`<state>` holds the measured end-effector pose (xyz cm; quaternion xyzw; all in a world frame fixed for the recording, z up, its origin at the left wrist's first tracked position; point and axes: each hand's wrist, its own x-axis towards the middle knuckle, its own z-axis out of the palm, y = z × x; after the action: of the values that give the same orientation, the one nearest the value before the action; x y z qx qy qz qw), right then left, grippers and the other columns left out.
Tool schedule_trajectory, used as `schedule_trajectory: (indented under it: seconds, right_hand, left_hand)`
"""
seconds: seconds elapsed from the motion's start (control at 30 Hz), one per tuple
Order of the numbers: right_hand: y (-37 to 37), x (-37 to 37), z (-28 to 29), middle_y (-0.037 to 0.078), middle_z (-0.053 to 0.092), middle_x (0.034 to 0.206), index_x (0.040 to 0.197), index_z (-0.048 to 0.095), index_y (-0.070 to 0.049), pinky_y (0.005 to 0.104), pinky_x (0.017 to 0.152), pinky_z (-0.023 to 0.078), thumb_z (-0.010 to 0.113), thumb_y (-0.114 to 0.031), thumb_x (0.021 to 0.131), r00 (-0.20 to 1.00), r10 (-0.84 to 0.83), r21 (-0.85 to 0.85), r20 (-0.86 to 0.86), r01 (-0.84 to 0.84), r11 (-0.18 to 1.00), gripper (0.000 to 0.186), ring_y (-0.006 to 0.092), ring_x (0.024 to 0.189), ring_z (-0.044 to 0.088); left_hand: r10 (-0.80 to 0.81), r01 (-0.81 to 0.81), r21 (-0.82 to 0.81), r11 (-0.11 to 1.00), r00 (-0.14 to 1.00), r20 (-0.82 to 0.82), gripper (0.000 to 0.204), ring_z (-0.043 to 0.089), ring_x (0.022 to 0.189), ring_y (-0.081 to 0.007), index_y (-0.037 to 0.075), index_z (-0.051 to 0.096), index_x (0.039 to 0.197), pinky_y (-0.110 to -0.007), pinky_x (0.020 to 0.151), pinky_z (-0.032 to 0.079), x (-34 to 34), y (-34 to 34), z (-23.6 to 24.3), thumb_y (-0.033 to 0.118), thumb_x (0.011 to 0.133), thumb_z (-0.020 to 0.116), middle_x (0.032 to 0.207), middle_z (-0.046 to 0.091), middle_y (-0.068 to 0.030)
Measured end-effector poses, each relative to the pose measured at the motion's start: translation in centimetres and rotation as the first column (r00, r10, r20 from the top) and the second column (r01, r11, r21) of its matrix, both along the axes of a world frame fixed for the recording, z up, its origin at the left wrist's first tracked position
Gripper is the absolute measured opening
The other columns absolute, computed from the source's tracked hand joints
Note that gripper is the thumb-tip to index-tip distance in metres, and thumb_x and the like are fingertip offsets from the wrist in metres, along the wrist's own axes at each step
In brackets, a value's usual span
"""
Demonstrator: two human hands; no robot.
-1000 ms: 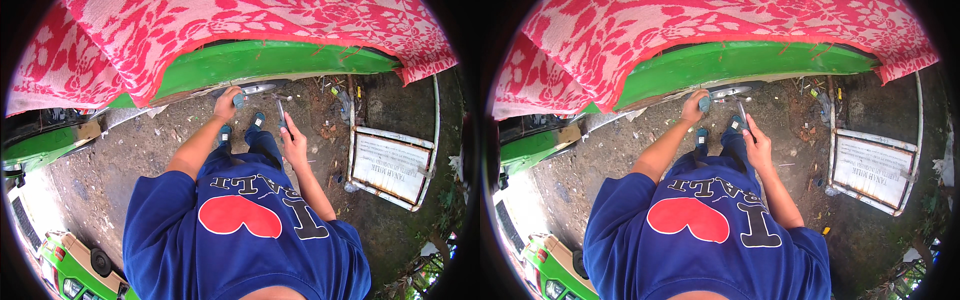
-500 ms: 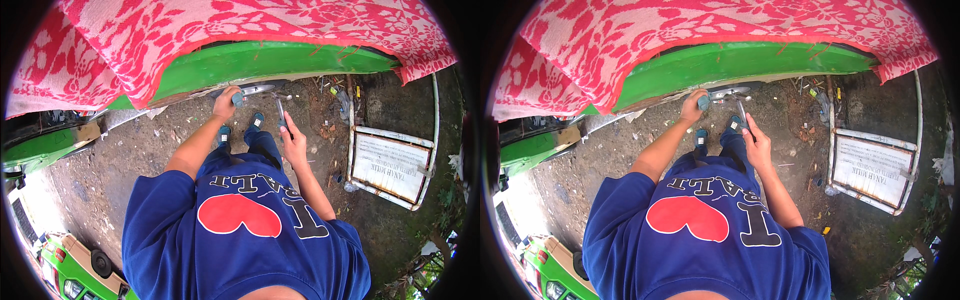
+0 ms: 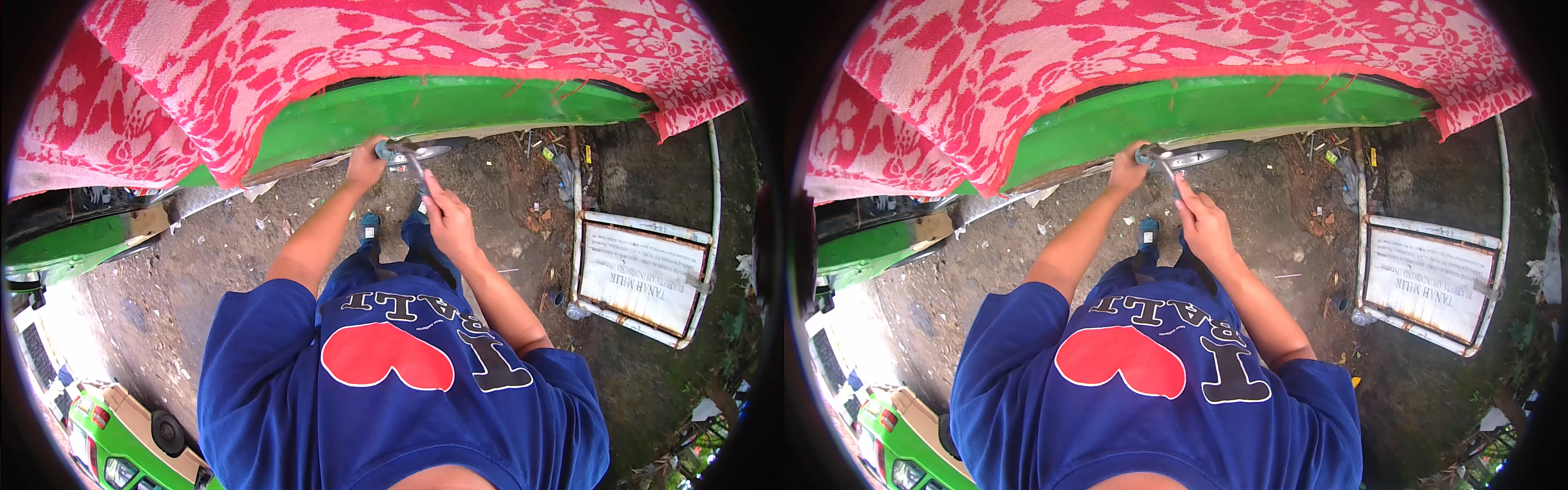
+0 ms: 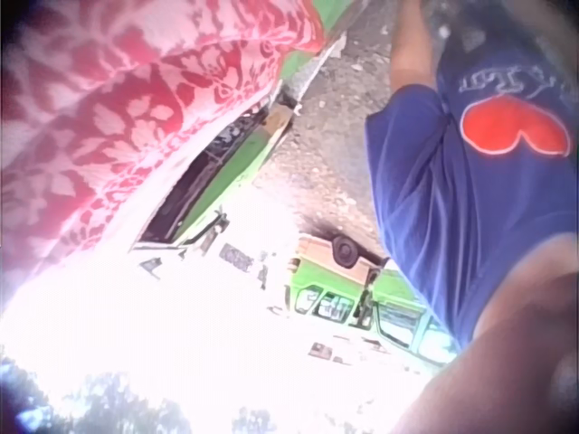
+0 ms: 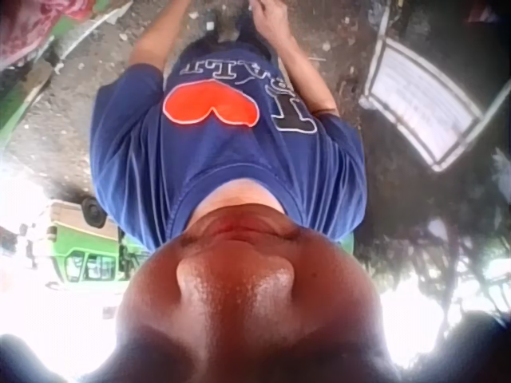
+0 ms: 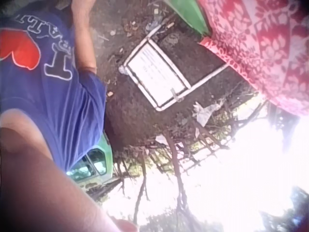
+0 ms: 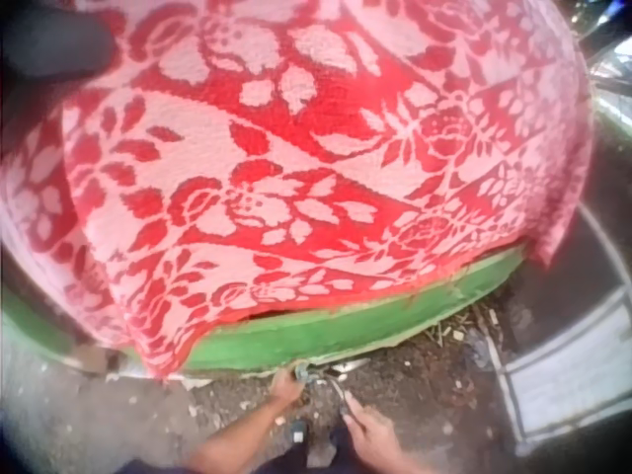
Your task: The person uses a hammer and a metal tool to repeatedly tap and adjust a section of a green vehicle body panel. The person holds the metal tool against the panel and strikes it with the hammer to shape or flatten the surface.
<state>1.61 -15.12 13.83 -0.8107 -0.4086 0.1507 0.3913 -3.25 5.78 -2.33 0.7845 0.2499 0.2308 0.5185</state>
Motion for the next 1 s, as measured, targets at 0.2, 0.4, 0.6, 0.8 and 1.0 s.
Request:
schedule_trajectory:
  seconds: [0.2, 0.4, 0.6, 0.8, 1.0]
  right_hand:
    - [2.5, 1.4, 0.4, 0.021, 0.065, 0.088, 0.138, 0.058, -0.014, 0.0382, 0.066, 0.050, 0.062, -0.008, 0.094, 0.998, -0.028, 0.091, -0.059, 0.034, 0.995, 0.044, 0.0341, 0.071, 0.062]
    - [2.0, 2.0, -1.8, 0.018, 0.069, 0.114, 0.138, 0.056, -0.007, 0.0330, 0.081, 0.052, 0.060, -0.009, 0.096, 0.997, -0.013, -0.249, -0.072, -0.006, 0.968, 0.042, 0.0234, 0.089, 0.070]
    - [-2.7, 1.2, -2.1, 0.012, 0.070, 0.118, 0.143, 0.053, -0.015, 0.0274, 0.075, 0.052, 0.059, -0.011, 0.098, 0.926, -0.226, -0.086, -0.302, 0.210, 0.974, 0.046, 0.0098, 0.081, 0.062]
    - [-3.8, 1.3, -2.9, 0.004, 0.069, 0.102, 0.145, 0.051, -0.018, 0.0248, 0.064, 0.049, 0.058, -0.011, 0.098, 0.931, -0.226, -0.027, -0.286, 0.228, 0.973, 0.048, 0.0073, 0.072, 0.054]
    - [-3.7, 0.7, -1.6, 0.022, 0.067, 0.121, 0.140, 0.055, -0.011, 0.0307, 0.086, 0.052, 0.061, -0.011, 0.097, 0.891, -0.260, -0.070, -0.373, 0.253, 0.965, 0.044, 0.0165, 0.098, 0.069]
  left_hand:
    - [-0.008, 0.009, 0.018, 1.000, 0.999, -0.048, 0.027, 0.066, 0.095, -0.0393, 0.007, 0.066, 0.106, -0.043, 0.080, 0.053, 0.8, 0.1, 0.2, 0.007, 0.080, 0.067, 0.099, 0.069, -0.0194]
    - [-0.046, 0.038, -0.028, 0.999, 0.939, -0.340, 0.027, 0.065, 0.099, -0.0399, 0.007, 0.065, 0.105, -0.043, 0.085, 0.053, -1.0, -0.4, -2.9, 0.005, 0.079, 0.068, 0.103, 0.069, -0.0183]
    - [-0.171, 0.166, 0.130, 0.978, 0.985, 0.029, 0.033, 0.060, 0.109, -0.0393, 0.007, 0.061, 0.107, -0.043, 0.088, 0.052, -3.3, -2.6, -0.5, -0.006, 0.076, 0.064, 0.118, 0.063, -0.0159]
    - [-0.178, 0.172, 0.173, 0.970, 0.984, 0.017, 0.034, 0.061, 0.109, -0.0384, 0.006, 0.061, 0.105, -0.042, 0.089, 0.052, -2.5, -2.7, 0.6, -0.006, 0.074, 0.065, 0.116, 0.064, -0.0144]
    - [-0.137, 0.135, 0.197, 0.971, 0.991, -0.001, 0.033, 0.061, 0.107, -0.0373, 0.007, 0.061, 0.104, -0.042, 0.088, 0.052, -2.3, -2.3, -0.3, -0.003, 0.073, 0.067, 0.116, 0.065, -0.0128]
